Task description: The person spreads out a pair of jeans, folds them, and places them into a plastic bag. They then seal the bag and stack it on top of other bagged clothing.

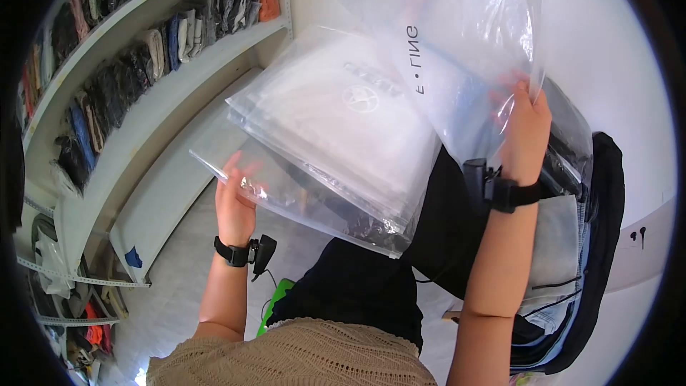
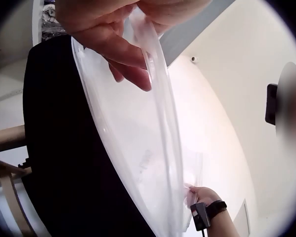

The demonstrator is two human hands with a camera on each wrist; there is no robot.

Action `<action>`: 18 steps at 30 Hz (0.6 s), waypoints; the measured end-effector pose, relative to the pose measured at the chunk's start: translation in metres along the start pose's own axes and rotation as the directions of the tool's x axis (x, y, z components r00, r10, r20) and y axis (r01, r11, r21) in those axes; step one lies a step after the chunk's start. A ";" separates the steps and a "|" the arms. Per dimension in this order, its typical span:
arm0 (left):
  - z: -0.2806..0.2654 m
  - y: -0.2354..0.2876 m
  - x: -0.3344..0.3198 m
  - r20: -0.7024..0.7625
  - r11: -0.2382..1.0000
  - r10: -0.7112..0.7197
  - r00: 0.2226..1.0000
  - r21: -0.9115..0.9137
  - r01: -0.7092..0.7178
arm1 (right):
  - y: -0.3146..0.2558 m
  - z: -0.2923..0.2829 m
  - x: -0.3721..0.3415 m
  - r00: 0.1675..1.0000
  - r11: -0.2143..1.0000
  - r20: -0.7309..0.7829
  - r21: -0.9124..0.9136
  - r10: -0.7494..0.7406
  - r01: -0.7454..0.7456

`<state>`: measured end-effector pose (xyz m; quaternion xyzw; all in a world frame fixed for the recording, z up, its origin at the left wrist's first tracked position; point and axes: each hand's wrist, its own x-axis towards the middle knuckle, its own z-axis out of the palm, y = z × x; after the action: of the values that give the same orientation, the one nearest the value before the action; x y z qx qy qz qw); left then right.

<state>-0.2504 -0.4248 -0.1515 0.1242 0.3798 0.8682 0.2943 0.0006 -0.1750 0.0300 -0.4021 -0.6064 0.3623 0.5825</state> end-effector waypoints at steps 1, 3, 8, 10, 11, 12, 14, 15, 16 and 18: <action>0.002 0.002 -0.002 0.060 0.994 -0.007 0.998 0.105 0.001 | 0.001 -0.007 0.013 0.999 0.999 0.041 -0.008 0.033 -0.033; 0.002 0.004 -0.004 0.127 0.978 -0.028 0.992 0.211 0.001 | 0.019 -0.033 0.058 0.982 0.997 0.184 0.052 0.048 -0.059; -0.013 0.042 0.001 0.018 0.985 0.169 0.986 0.035 -0.169 | -0.060 -0.004 0.019 0.994 0.989 0.008 -0.092 -0.113 0.113; -0.012 0.059 -0.002 -0.028 0.979 0.202 0.979 0.025 -0.201 | -0.069 0.011 -0.004 0.910 0.887 0.104 -0.202 -0.402 0.415; -0.014 0.067 -0.003 -0.078 0.971 0.238 0.968 0.020 -0.237 | -0.065 0.019 -0.014 0.873 0.837 0.166 -0.247 -0.460 0.488; -0.016 0.074 -0.005 -0.080 0.970 0.241 0.967 0.028 -0.240 | -0.059 0.028 -0.024 0.829 0.780 0.230 -0.282 -0.509 0.558; -0.023 0.089 -0.007 -0.182 0.958 0.283 0.942 0.108 -0.267 | -0.044 0.046 -0.046 0.680 0.593 0.432 -0.337 -0.593 0.731; -0.039 0.095 -0.005 -0.161 0.946 0.315 0.935 0.128 -0.296 | -0.030 0.057 -0.052 0.626 0.539 0.479 -0.322 -0.616 0.778; -0.047 0.104 -0.008 -0.158 0.945 0.318 0.935 0.135 -0.298 | -0.014 0.068 -0.058 0.567 0.483 0.525 -0.304 -0.635 0.821; -0.055 0.123 -0.017 -0.234 0.903 0.399 0.887 0.267 -0.336 | 0.007 0.083 -0.074 0.544 0.483 0.625 -0.288 -0.559 0.827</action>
<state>-0.3120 -0.5338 -0.0992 0.1003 0.4805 0.8698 0.0508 -0.0815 -0.2374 -0.0120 -0.1655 -0.9106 -0.0259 0.3778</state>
